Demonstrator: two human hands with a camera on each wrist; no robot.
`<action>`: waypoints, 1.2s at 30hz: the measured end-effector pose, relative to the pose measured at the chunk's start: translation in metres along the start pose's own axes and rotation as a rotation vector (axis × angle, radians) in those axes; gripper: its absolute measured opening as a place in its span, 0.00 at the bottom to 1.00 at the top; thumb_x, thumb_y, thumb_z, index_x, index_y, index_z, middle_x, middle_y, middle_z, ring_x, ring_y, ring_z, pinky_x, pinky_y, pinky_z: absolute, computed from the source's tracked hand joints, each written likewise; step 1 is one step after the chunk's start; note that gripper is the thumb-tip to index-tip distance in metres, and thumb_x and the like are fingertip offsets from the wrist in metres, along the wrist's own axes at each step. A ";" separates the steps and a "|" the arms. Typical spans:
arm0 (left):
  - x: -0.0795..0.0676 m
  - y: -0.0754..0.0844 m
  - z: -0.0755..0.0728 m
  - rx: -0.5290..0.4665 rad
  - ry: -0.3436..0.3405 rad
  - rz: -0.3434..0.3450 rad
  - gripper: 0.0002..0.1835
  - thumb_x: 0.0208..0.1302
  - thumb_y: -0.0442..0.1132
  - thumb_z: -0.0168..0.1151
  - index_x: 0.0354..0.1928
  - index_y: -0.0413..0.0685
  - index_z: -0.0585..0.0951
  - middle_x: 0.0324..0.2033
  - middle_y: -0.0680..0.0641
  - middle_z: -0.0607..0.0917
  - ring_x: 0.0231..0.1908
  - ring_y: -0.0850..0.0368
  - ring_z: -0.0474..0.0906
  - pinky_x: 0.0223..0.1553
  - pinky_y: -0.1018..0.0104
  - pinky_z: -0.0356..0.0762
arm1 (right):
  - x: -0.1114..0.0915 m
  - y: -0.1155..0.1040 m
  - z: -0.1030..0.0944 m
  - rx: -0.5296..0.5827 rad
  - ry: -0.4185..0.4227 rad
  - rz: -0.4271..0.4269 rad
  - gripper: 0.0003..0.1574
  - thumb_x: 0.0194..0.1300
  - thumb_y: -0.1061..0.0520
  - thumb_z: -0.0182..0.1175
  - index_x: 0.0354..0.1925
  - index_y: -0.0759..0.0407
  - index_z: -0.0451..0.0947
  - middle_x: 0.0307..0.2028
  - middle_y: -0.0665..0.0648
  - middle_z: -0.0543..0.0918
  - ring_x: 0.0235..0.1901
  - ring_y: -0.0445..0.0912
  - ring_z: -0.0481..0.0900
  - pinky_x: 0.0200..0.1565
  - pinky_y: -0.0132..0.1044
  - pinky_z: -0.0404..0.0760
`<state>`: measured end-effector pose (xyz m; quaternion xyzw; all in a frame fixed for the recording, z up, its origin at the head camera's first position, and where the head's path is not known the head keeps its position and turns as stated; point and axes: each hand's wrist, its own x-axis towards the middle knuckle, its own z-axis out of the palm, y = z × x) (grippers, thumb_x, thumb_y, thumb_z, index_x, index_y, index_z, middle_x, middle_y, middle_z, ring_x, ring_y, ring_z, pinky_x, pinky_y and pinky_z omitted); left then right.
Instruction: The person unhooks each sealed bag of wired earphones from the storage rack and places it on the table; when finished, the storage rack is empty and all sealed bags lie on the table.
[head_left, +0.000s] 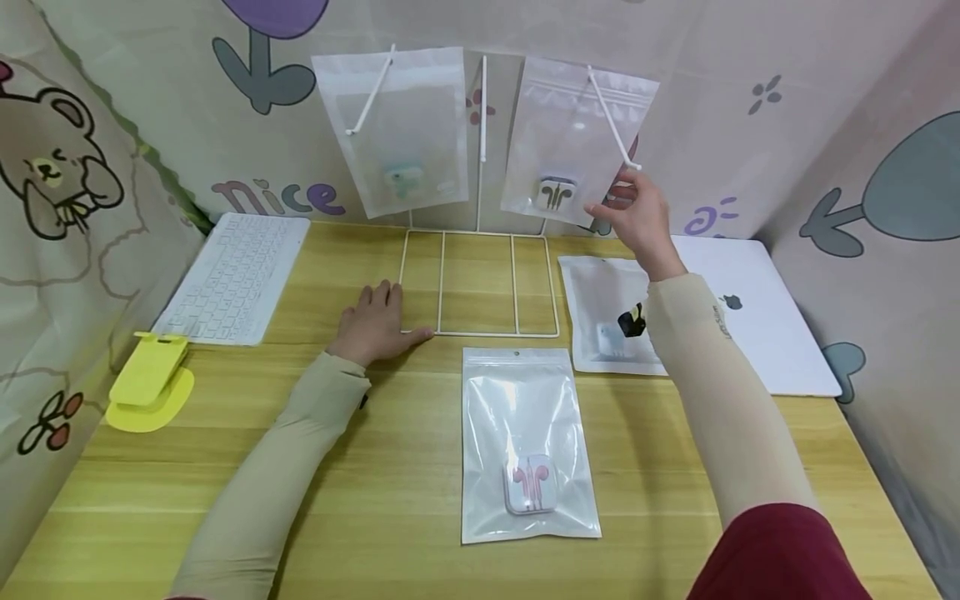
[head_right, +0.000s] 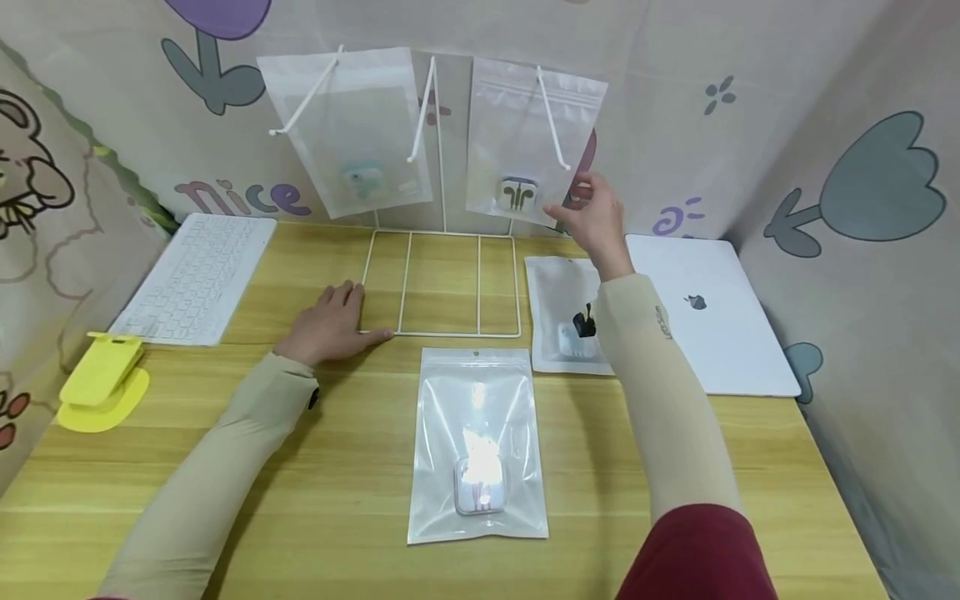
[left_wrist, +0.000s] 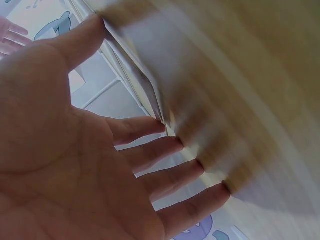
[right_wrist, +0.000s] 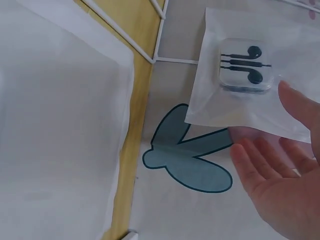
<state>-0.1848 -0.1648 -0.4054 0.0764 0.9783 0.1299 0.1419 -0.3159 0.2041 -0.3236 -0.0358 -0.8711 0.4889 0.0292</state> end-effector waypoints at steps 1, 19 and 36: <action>0.000 0.000 0.000 -0.001 0.000 0.000 0.54 0.66 0.67 0.53 0.74 0.30 0.50 0.73 0.29 0.50 0.71 0.29 0.43 0.62 0.29 0.53 | 0.001 0.000 0.000 0.010 0.004 -0.001 0.41 0.58 0.55 0.73 0.67 0.53 0.68 0.61 0.58 0.76 0.58 0.49 0.77 0.57 0.41 0.75; 0.001 -0.001 0.005 0.005 -0.006 0.004 0.54 0.66 0.67 0.53 0.74 0.29 0.49 0.73 0.29 0.50 0.71 0.28 0.43 0.61 0.29 0.55 | 0.007 -0.011 0.003 0.208 0.093 0.073 0.30 0.63 0.53 0.69 0.61 0.61 0.77 0.55 0.58 0.82 0.47 0.47 0.80 0.53 0.40 0.78; 0.003 -0.003 0.002 0.010 0.004 0.005 0.54 0.66 0.67 0.54 0.74 0.30 0.50 0.73 0.29 0.50 0.71 0.29 0.44 0.60 0.29 0.57 | -0.017 -0.011 -0.012 0.176 0.055 -0.067 0.21 0.59 0.52 0.71 0.47 0.63 0.85 0.40 0.55 0.88 0.37 0.47 0.85 0.37 0.33 0.83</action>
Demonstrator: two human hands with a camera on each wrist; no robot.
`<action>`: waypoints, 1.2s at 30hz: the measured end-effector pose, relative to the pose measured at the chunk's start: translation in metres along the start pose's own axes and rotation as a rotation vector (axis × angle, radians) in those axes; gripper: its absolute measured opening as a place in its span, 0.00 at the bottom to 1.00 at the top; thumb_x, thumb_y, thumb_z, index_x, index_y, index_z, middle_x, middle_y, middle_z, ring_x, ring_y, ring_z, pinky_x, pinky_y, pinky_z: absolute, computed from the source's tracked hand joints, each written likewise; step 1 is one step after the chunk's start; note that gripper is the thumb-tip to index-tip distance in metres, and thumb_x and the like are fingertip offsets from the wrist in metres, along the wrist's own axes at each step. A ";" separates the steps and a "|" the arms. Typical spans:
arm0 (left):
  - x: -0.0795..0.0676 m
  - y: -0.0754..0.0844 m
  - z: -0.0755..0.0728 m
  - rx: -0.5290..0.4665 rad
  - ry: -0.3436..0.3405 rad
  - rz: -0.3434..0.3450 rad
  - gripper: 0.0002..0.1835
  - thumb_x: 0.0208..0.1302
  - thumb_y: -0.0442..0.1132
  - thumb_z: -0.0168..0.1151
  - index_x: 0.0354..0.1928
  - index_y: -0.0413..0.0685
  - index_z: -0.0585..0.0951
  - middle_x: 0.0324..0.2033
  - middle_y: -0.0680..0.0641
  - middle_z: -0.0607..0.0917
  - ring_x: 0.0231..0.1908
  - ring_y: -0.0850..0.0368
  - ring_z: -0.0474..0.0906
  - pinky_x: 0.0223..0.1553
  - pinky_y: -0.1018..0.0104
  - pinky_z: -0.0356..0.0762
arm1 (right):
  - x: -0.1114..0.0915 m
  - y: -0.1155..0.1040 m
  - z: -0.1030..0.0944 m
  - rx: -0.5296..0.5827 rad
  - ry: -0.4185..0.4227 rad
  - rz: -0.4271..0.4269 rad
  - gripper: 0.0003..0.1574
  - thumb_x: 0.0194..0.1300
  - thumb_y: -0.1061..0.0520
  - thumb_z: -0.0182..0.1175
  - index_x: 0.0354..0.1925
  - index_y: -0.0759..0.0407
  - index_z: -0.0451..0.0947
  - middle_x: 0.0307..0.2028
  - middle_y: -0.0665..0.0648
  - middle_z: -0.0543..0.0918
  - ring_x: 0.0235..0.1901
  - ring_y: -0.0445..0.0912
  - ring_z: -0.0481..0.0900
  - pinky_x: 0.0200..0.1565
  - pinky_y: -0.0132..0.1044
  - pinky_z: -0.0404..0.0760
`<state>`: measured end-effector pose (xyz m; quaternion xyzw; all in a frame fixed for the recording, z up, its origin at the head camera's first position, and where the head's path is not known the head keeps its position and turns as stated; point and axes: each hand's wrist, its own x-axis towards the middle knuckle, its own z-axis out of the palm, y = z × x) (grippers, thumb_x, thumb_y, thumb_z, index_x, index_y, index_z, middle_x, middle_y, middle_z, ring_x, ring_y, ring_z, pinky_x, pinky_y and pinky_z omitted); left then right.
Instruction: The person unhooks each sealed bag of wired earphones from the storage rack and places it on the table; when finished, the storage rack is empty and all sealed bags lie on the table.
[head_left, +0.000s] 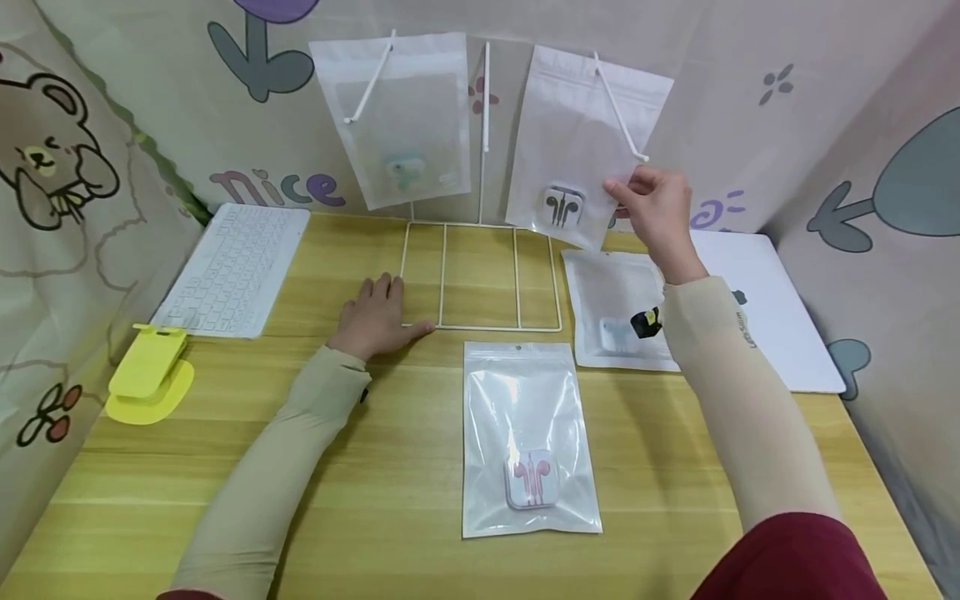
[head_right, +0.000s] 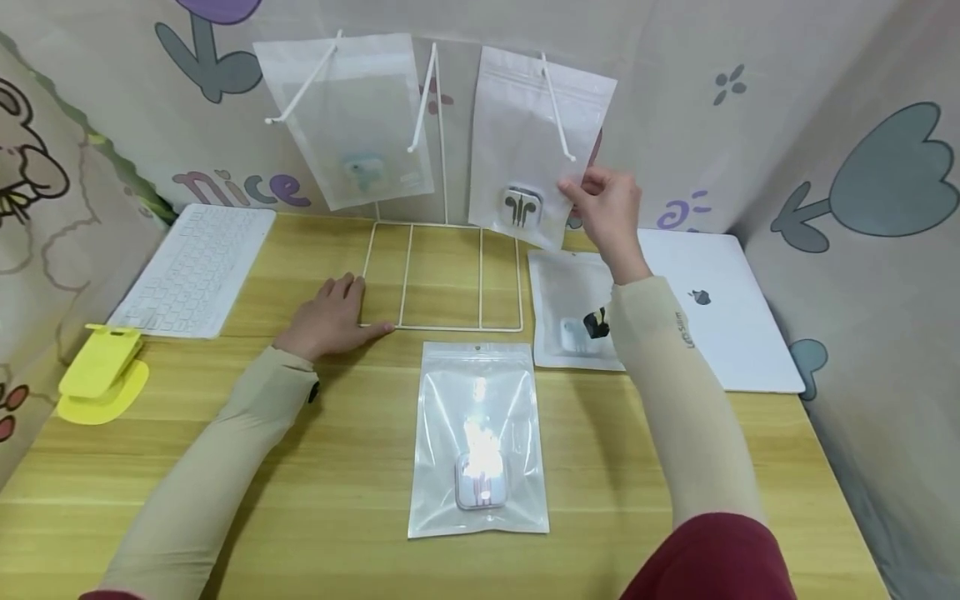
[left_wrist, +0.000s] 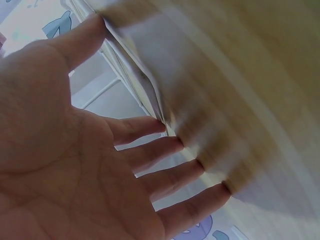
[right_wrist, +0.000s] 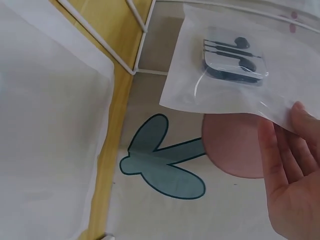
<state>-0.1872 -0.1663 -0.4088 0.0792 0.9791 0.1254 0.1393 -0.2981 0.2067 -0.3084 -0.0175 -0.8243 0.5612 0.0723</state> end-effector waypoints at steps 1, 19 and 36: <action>0.000 0.000 0.000 0.000 -0.001 0.000 0.54 0.66 0.67 0.53 0.74 0.29 0.50 0.73 0.29 0.50 0.71 0.29 0.43 0.60 0.29 0.57 | -0.002 -0.001 -0.002 0.009 -0.008 -0.012 0.20 0.59 0.52 0.71 0.46 0.64 0.85 0.38 0.54 0.88 0.36 0.46 0.85 0.37 0.33 0.83; -0.002 0.002 -0.002 0.005 0.001 0.002 0.53 0.67 0.66 0.54 0.74 0.29 0.50 0.73 0.29 0.50 0.71 0.28 0.44 0.61 0.30 0.57 | -0.075 -0.005 -0.036 -0.131 -0.066 -0.208 0.16 0.60 0.55 0.71 0.36 0.69 0.86 0.30 0.52 0.88 0.26 0.46 0.83 0.32 0.32 0.83; 0.001 0.000 -0.001 0.005 -0.003 0.006 0.54 0.67 0.68 0.53 0.74 0.29 0.50 0.73 0.28 0.49 0.71 0.28 0.44 0.60 0.29 0.57 | -0.139 -0.018 -0.070 -0.116 -0.080 -0.285 0.18 0.58 0.65 0.71 0.48 0.67 0.85 0.35 0.55 0.88 0.27 0.47 0.84 0.34 0.30 0.83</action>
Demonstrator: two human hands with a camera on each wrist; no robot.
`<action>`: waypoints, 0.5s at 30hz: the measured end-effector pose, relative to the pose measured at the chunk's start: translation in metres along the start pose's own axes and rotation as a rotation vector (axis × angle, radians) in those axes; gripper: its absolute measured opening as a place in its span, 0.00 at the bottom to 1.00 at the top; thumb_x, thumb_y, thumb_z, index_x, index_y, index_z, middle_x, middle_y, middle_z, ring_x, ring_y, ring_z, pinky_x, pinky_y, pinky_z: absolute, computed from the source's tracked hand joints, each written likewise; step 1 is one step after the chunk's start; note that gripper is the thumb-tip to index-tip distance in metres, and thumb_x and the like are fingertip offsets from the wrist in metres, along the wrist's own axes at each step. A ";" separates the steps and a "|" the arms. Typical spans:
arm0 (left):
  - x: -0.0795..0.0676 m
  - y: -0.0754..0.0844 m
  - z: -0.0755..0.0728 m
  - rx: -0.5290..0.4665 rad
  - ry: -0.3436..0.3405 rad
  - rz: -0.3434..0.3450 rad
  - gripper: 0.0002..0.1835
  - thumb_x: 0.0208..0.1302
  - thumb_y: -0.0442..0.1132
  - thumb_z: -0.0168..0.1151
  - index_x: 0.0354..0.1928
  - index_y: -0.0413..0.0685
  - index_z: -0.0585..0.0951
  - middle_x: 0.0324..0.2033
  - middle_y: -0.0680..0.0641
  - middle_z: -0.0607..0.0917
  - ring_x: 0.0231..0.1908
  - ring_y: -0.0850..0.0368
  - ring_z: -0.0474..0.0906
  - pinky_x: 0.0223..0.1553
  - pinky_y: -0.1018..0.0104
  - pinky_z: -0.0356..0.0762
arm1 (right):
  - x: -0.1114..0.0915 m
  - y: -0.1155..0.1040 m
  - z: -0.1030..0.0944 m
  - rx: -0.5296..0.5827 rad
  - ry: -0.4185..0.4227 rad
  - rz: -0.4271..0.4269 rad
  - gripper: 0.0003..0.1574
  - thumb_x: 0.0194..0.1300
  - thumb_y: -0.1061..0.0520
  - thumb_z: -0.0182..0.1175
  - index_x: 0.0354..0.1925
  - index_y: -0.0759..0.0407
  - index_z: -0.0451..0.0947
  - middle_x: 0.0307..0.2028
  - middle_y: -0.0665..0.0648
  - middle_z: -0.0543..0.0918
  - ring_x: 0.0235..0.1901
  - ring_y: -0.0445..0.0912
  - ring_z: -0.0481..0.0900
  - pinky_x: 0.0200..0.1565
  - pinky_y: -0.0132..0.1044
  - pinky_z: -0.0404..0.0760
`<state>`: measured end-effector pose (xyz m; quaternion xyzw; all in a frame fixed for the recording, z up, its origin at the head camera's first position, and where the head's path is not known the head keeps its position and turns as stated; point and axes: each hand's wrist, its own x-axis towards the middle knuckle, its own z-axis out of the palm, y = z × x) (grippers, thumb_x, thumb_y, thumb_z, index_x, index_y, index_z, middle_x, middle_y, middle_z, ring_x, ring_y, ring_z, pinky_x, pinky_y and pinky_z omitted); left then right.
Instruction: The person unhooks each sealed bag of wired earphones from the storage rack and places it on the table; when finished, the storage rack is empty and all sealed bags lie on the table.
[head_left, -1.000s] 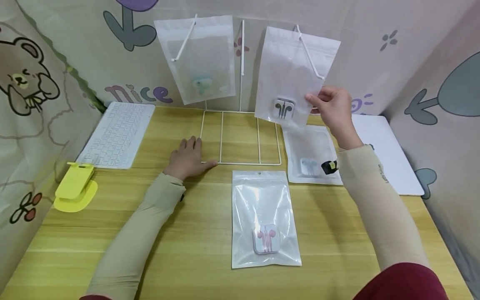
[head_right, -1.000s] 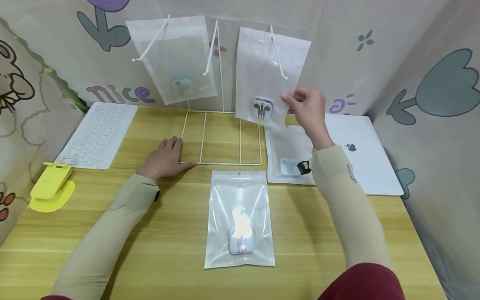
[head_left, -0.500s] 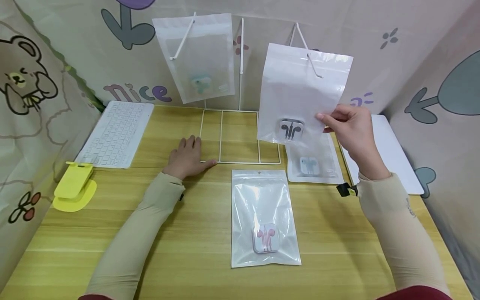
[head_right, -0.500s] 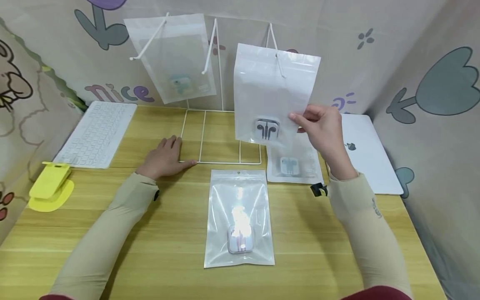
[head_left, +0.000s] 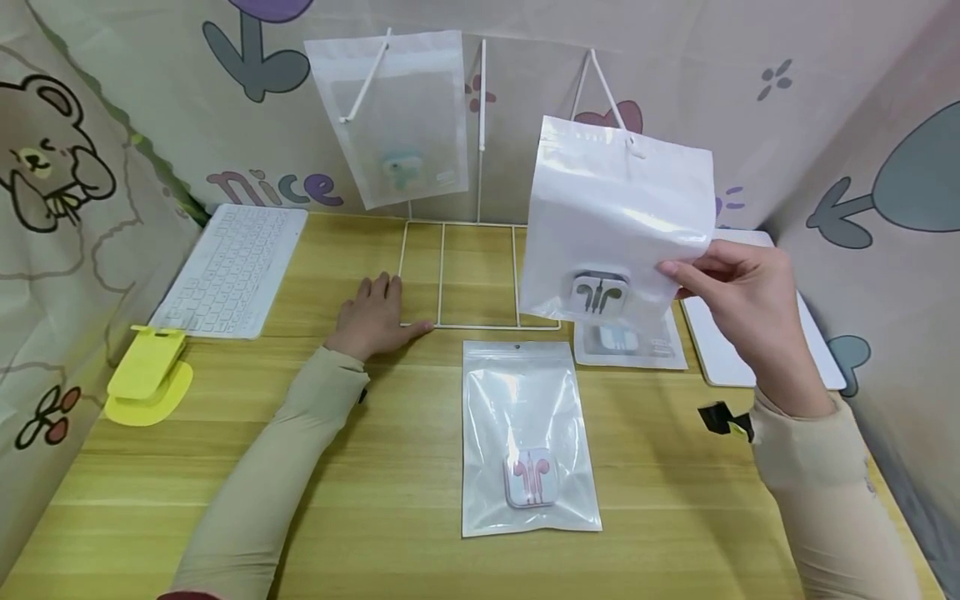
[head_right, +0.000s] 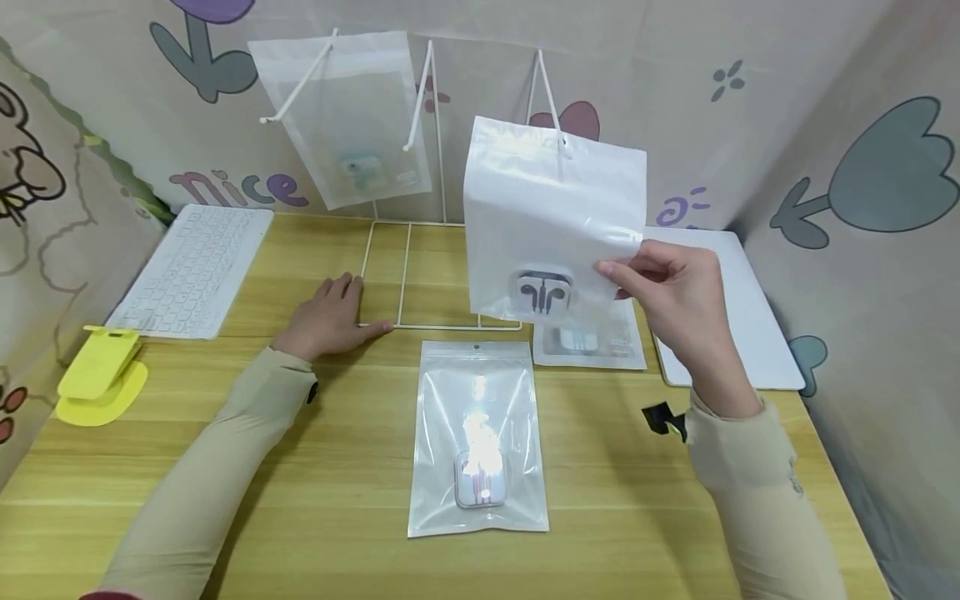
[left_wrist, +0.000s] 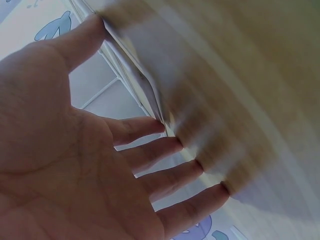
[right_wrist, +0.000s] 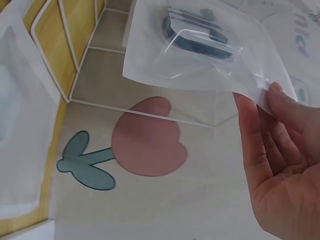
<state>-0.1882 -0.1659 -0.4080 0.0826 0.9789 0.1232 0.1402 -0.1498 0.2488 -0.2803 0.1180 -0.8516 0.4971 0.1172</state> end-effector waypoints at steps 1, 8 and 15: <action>0.000 0.000 0.000 0.000 0.002 0.000 0.54 0.67 0.67 0.53 0.74 0.29 0.50 0.73 0.28 0.49 0.71 0.27 0.44 0.60 0.29 0.57 | -0.003 -0.002 -0.002 0.007 0.001 -0.012 0.17 0.57 0.67 0.71 0.47 0.68 0.85 0.34 0.55 0.88 0.27 0.47 0.84 0.34 0.30 0.83; -0.001 0.001 0.002 -0.004 -0.002 0.001 0.54 0.67 0.67 0.53 0.74 0.29 0.49 0.73 0.28 0.48 0.71 0.27 0.42 0.61 0.28 0.54 | -0.028 -0.009 -0.017 0.139 -0.002 -0.111 0.11 0.52 0.79 0.68 0.37 0.79 0.83 0.27 0.61 0.87 0.24 0.45 0.84 0.34 0.29 0.82; 0.001 -0.001 0.003 0.000 0.014 0.000 0.54 0.66 0.67 0.54 0.74 0.28 0.50 0.72 0.28 0.50 0.70 0.27 0.44 0.60 0.28 0.56 | -0.047 -0.008 -0.036 0.065 -0.042 -0.125 0.09 0.51 0.82 0.66 0.33 0.79 0.83 0.27 0.61 0.87 0.23 0.44 0.84 0.32 0.26 0.80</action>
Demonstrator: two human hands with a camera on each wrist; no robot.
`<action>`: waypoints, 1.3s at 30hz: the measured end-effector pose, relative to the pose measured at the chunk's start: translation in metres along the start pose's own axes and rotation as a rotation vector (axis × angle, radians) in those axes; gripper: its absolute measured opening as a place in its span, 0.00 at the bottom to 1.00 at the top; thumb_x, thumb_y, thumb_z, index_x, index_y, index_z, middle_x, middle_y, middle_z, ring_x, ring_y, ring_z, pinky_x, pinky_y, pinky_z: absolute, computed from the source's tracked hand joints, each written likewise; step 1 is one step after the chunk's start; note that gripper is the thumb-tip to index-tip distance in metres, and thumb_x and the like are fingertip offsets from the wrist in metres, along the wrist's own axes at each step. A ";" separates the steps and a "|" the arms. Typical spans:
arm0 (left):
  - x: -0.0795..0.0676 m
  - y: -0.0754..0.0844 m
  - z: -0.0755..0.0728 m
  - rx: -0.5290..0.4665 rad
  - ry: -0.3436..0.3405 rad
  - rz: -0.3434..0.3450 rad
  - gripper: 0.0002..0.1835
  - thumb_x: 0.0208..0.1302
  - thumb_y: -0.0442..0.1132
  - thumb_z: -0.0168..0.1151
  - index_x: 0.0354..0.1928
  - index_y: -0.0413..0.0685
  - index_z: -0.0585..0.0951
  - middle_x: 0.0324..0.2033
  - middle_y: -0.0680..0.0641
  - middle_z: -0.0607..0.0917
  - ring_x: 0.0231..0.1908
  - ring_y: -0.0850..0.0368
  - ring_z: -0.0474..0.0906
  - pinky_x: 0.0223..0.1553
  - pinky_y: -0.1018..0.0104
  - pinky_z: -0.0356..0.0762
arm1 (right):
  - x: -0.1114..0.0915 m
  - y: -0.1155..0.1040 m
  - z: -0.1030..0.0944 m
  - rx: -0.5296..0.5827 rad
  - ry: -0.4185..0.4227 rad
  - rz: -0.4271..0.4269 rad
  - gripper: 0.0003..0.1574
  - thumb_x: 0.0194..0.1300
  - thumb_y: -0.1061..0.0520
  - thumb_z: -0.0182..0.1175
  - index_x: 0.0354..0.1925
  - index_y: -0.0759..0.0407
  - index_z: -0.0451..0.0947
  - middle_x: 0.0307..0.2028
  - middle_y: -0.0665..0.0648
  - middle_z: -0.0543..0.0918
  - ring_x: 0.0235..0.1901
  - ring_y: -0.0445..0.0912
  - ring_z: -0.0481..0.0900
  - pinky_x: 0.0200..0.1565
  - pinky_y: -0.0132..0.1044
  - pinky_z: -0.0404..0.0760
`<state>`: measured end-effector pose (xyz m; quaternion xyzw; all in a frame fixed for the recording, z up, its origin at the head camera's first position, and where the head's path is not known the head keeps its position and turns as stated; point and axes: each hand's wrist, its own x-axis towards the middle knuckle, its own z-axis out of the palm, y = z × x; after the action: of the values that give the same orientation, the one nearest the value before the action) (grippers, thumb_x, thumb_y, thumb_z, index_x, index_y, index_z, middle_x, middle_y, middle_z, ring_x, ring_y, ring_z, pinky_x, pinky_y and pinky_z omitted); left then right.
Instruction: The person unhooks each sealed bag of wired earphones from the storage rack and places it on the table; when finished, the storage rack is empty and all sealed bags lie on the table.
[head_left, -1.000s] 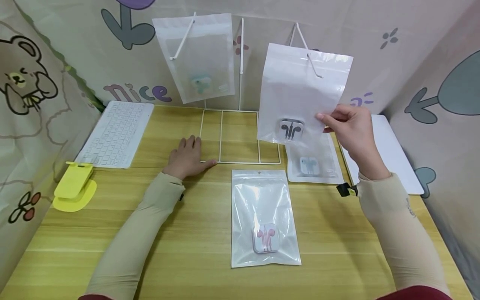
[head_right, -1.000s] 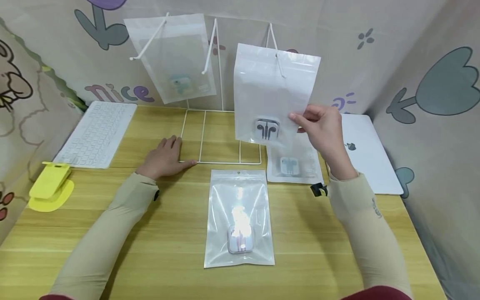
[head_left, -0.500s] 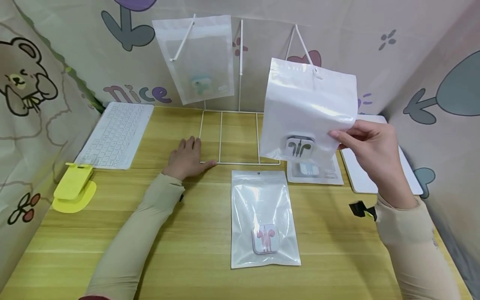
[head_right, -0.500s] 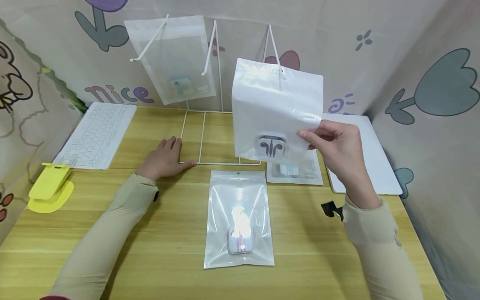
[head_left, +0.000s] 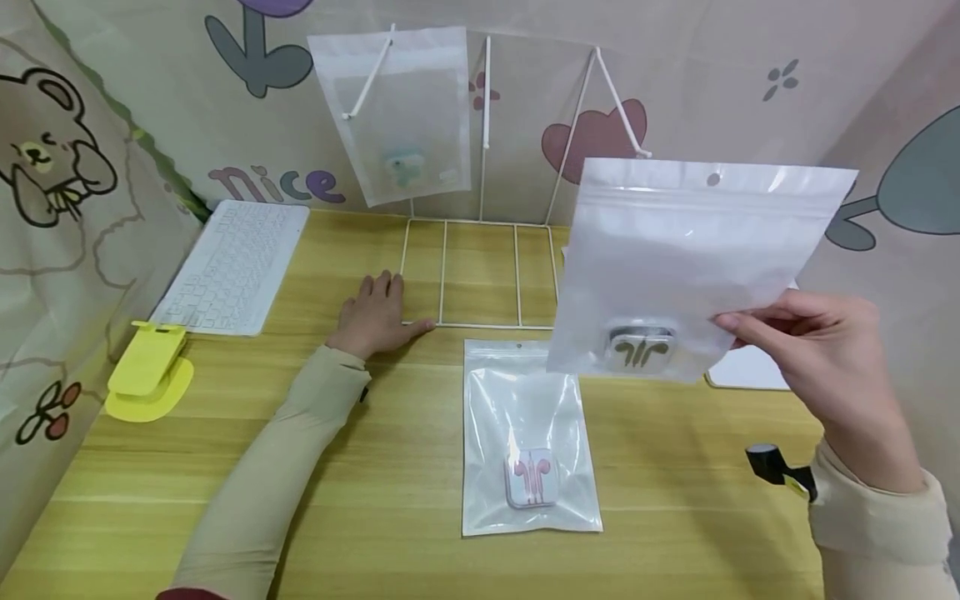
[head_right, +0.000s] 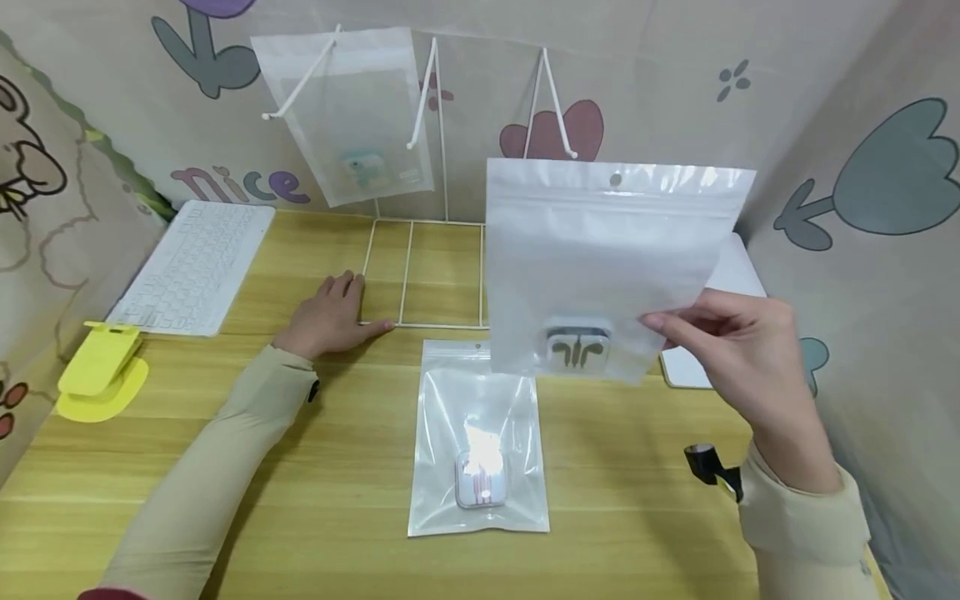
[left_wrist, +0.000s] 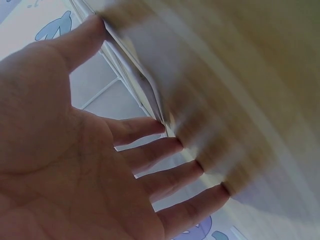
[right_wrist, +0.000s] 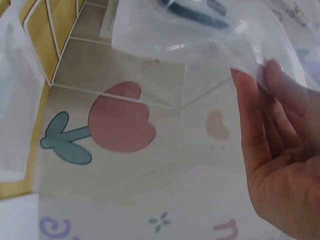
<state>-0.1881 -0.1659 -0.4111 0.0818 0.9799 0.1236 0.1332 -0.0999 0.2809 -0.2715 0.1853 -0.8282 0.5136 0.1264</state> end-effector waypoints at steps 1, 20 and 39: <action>0.000 0.000 0.000 0.002 0.003 0.000 0.54 0.66 0.67 0.54 0.74 0.28 0.50 0.72 0.28 0.50 0.70 0.27 0.45 0.60 0.29 0.57 | -0.002 0.002 -0.003 0.003 -0.018 -0.003 0.09 0.51 0.83 0.65 0.33 0.79 0.83 0.26 0.62 0.87 0.22 0.44 0.84 0.31 0.26 0.80; 0.000 0.002 -0.005 0.008 0.016 0.010 0.54 0.66 0.67 0.54 0.73 0.28 0.51 0.72 0.28 0.51 0.70 0.27 0.46 0.59 0.29 0.58 | -0.057 0.060 -0.045 -0.070 -0.357 0.267 0.10 0.60 0.78 0.61 0.38 0.70 0.85 0.28 0.61 0.87 0.24 0.48 0.84 0.30 0.36 0.83; 0.000 0.000 -0.001 0.006 0.004 0.005 0.54 0.66 0.67 0.54 0.74 0.28 0.50 0.72 0.27 0.50 0.70 0.26 0.44 0.60 0.28 0.56 | -0.118 0.110 -0.042 0.203 -0.613 0.610 0.08 0.71 0.67 0.57 0.44 0.74 0.79 0.37 0.64 0.87 0.31 0.52 0.86 0.32 0.48 0.84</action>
<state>-0.1879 -0.1659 -0.4102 0.0842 0.9804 0.1212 0.1307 -0.0412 0.3832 -0.3883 0.0878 -0.7895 0.5274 -0.3013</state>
